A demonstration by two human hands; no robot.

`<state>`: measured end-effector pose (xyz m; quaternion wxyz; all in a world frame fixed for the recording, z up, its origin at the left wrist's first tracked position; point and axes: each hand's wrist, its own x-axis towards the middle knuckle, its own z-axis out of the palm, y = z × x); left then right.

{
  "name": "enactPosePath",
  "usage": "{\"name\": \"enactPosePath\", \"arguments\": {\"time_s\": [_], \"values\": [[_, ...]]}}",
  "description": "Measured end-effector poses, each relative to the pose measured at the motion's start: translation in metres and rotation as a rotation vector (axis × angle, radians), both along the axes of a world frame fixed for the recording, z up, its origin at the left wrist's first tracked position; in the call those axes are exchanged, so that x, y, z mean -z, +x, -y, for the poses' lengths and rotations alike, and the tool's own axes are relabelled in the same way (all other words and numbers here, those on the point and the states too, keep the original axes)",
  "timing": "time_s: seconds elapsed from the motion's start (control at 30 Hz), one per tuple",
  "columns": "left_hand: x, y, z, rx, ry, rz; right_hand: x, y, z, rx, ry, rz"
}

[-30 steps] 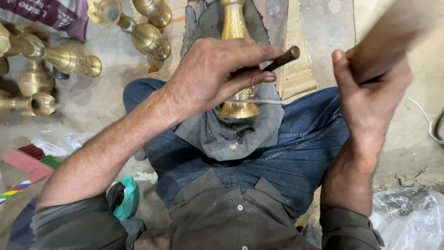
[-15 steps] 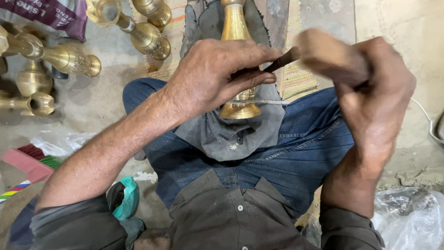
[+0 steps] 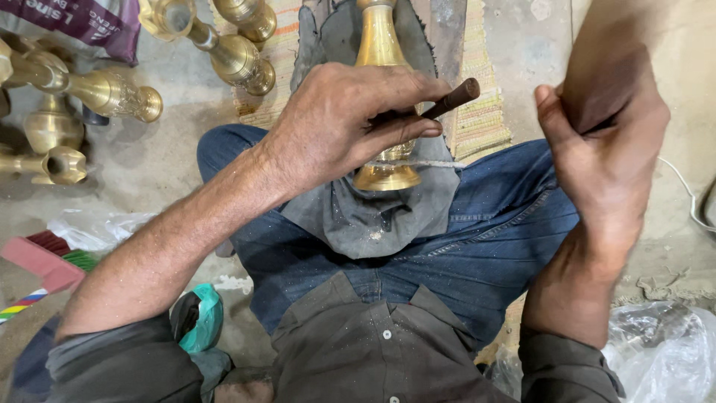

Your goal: The person sits cross-legged on the floor with a brass vase held on their lap and engraves decorative patterns into its surface. They hold a steel punch against the metal and strike it with a wooden mallet, repositioning the punch repeatedly across the vase body, then rotate the vase and continue working.

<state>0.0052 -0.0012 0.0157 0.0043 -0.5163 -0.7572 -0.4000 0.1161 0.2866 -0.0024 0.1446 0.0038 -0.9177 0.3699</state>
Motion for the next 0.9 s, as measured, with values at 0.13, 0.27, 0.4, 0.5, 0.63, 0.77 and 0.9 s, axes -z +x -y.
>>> {"name": "enactPosePath", "arguments": {"time_s": [0.13,0.27,0.4,0.5,0.63,0.77,0.9], "values": [[0.0,0.0,0.0,-0.015,-0.034,0.002,0.007,0.003,-0.001,-0.007,0.112,-0.087],[0.001,-0.001,0.0,0.004,-0.01,-0.034,0.009,0.005,0.002,0.057,-0.158,-0.123],[0.003,-0.002,-0.001,-0.007,-0.025,-0.042,0.001,0.003,0.005,0.06,0.152,-0.133],[0.004,-0.004,-0.002,-0.003,-0.027,-0.051,-0.004,-0.004,0.008,0.115,-0.027,-0.004],[0.005,-0.003,-0.001,-0.005,-0.008,-0.039,-0.009,-0.003,0.01,0.041,0.139,-0.06],[0.005,-0.003,0.001,-0.007,-0.018,-0.036,-0.013,-0.003,0.011,0.081,0.005,-0.001],[0.003,-0.002,0.001,-0.002,-0.009,-0.035,-0.015,-0.004,0.013,0.036,0.005,-0.085]]}}
